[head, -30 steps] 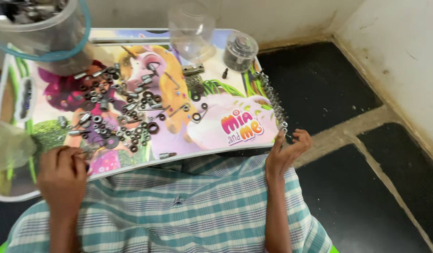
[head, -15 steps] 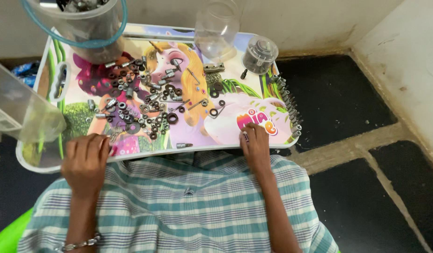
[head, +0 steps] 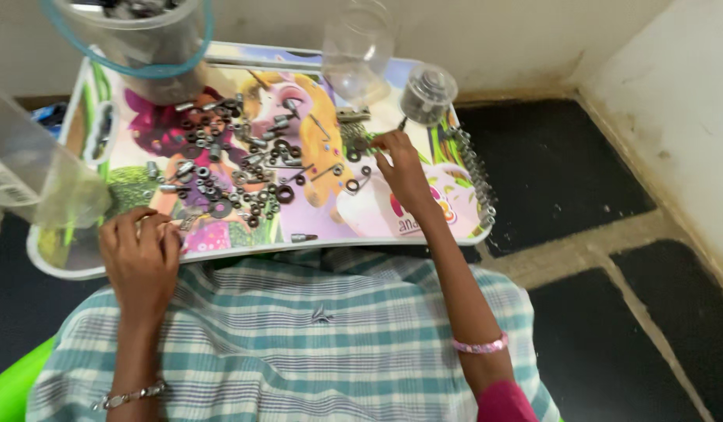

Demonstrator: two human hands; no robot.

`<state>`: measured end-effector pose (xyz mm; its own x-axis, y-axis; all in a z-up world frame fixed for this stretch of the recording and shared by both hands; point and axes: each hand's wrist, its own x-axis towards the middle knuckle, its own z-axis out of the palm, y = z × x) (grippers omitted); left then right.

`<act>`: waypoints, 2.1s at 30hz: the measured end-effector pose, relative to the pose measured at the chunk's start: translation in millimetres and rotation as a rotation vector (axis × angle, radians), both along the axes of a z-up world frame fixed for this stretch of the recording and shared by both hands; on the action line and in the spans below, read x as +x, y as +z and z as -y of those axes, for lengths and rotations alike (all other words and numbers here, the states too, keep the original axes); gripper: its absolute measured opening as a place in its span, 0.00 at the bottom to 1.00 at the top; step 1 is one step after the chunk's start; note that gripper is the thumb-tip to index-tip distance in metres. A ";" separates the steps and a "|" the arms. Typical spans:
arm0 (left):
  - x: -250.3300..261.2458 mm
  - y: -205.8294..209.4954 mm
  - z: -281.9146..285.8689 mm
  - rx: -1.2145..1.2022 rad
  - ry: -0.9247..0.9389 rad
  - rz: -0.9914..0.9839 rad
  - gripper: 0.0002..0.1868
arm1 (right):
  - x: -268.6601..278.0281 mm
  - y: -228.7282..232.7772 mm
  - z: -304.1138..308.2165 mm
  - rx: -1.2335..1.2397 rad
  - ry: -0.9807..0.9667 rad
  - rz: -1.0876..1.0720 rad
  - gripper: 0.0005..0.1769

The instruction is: The person sits on the floor with a tray on their lap and repeatedly picks up small metal washers and pins, inserting the pins into the washers and placing the assembled pieces into a container. They occasionally sort the parts on the tray and transfer them between containers.

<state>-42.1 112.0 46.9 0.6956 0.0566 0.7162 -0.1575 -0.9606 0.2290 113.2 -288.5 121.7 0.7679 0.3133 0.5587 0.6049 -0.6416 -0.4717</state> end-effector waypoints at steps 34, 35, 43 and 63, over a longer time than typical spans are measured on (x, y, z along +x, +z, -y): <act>205.9 69.3 110.2 0.067 -0.616 -0.414 0.11 | -81.7 -122.6 226.8 0.951 -0.682 -0.221 0.18; 205.1 77.9 129.3 -0.006 -0.695 -0.414 0.11 | -78.3 -130.5 230.1 1.003 -0.656 -0.371 0.23; 140.3 73.3 333.6 -0.245 -1.154 -0.585 0.13 | -85.4 -132.3 212.1 1.020 -0.660 -0.380 0.34; 120.1 33.9 417.9 -0.371 -1.233 -0.597 0.11 | -101.7 -70.1 180.8 1.054 -0.680 -0.483 0.36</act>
<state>78.1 -305.9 80.8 0.6245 -0.6823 0.3800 -0.6291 -0.1512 0.7624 11.4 -469.3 51.6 0.7853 -0.6148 -0.0735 -0.0521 0.0527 -0.9973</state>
